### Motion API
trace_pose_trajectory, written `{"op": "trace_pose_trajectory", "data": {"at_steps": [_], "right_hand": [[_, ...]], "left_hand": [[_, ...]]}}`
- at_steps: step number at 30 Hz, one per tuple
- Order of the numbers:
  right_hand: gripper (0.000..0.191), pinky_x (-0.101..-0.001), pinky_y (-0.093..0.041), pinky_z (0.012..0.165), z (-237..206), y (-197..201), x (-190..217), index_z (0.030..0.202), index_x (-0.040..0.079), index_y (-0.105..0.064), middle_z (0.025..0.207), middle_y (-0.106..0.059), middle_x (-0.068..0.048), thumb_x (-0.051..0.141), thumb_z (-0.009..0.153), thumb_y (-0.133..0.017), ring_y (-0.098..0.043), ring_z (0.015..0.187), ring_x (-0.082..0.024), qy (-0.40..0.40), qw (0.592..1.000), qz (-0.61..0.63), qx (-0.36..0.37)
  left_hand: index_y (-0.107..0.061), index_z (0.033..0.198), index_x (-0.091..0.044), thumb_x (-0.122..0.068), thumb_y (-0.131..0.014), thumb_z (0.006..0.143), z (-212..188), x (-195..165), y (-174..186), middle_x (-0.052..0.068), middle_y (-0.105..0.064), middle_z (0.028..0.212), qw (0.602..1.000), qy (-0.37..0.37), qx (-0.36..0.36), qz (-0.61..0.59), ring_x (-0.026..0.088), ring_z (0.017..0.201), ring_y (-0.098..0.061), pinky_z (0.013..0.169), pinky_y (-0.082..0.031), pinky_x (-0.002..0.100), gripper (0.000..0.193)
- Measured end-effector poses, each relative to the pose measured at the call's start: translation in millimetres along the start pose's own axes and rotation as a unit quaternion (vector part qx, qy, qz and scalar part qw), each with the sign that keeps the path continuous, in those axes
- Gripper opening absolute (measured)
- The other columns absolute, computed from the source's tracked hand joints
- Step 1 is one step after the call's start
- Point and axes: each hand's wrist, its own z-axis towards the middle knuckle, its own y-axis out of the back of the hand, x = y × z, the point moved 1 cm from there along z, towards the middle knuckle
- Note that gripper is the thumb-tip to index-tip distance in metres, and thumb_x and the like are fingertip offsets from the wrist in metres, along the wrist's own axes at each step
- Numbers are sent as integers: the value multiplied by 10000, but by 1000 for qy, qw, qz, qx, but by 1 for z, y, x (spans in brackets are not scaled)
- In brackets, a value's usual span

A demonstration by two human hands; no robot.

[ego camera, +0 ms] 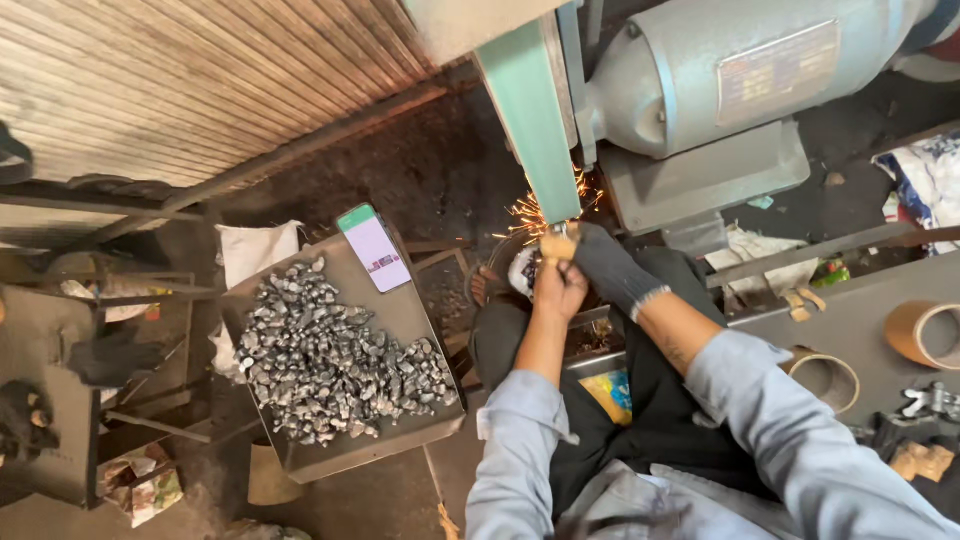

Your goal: The person sits on the floor and grinds small metal castings one at a time against a running bench grinder, producing sparks, then places the finished piece into a tray filled with similar ground pieces and picks up the next rough piece from a container.

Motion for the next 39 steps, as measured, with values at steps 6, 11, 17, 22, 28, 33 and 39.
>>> {"op": "trace_pose_trajectory", "data": {"at_steps": [6,11,17,22,28,33,39], "right_hand": [[277,-275,-522,673,-57,5,25,1085,25,-622,892,-652,-30,228,937,-738,-614,785,-90,116,980,-31,156],[504,-416,-541,859,-133,17,83,1168,57,-600,1147,-649,-160,285,790,-843,-643,1022,-328,452,701,-552,2],[294,-408,-575,874,-118,13,18,1152,46,-692,1011,-745,-100,258,950,-711,-707,940,-226,155,948,-265,-82],[315,-371,-566,898,-66,12,-38,1146,29,-659,1053,-707,-86,269,943,-665,-678,973,-203,-27,944,323,60],[349,-294,-506,949,-15,-8,-33,1246,-23,-581,1182,-613,-56,223,1023,-689,-590,1077,-132,116,935,259,212],[551,-287,-476,773,-26,-8,-36,1399,77,-479,1067,-613,-32,285,921,-659,-552,928,-106,145,974,-57,163],[356,-280,-504,873,-65,20,-18,1174,7,-680,1047,-705,-48,303,980,-640,-631,983,-129,162,969,-177,55]], "left_hand": [[-689,1148,-63,-147,-607,1042,-29,-21,12,-28,-697,913,958,-29,188,212,74,679,-628,567,-533,236,158],[-729,1075,5,-199,-683,1033,-95,-54,-4,48,-683,799,685,-130,127,706,125,624,-593,581,-499,290,213],[-679,1245,-16,-160,-719,952,-123,2,-19,102,-739,926,694,-382,5,610,135,732,-695,673,-574,290,329],[-690,1296,-33,-142,-766,972,-97,12,-13,108,-750,1075,567,-537,36,624,170,892,-726,767,-598,301,350],[-637,1328,27,-130,-690,1009,-11,-39,-11,66,-709,1085,946,-242,-2,214,160,949,-671,828,-562,312,359],[-649,1219,-3,-135,-686,929,-24,-47,5,89,-744,1136,960,-241,11,143,179,1029,-705,907,-582,302,321],[-734,975,31,-69,-787,794,-70,-15,11,98,-737,822,627,-323,-4,708,179,750,-700,695,-560,325,214]]}}
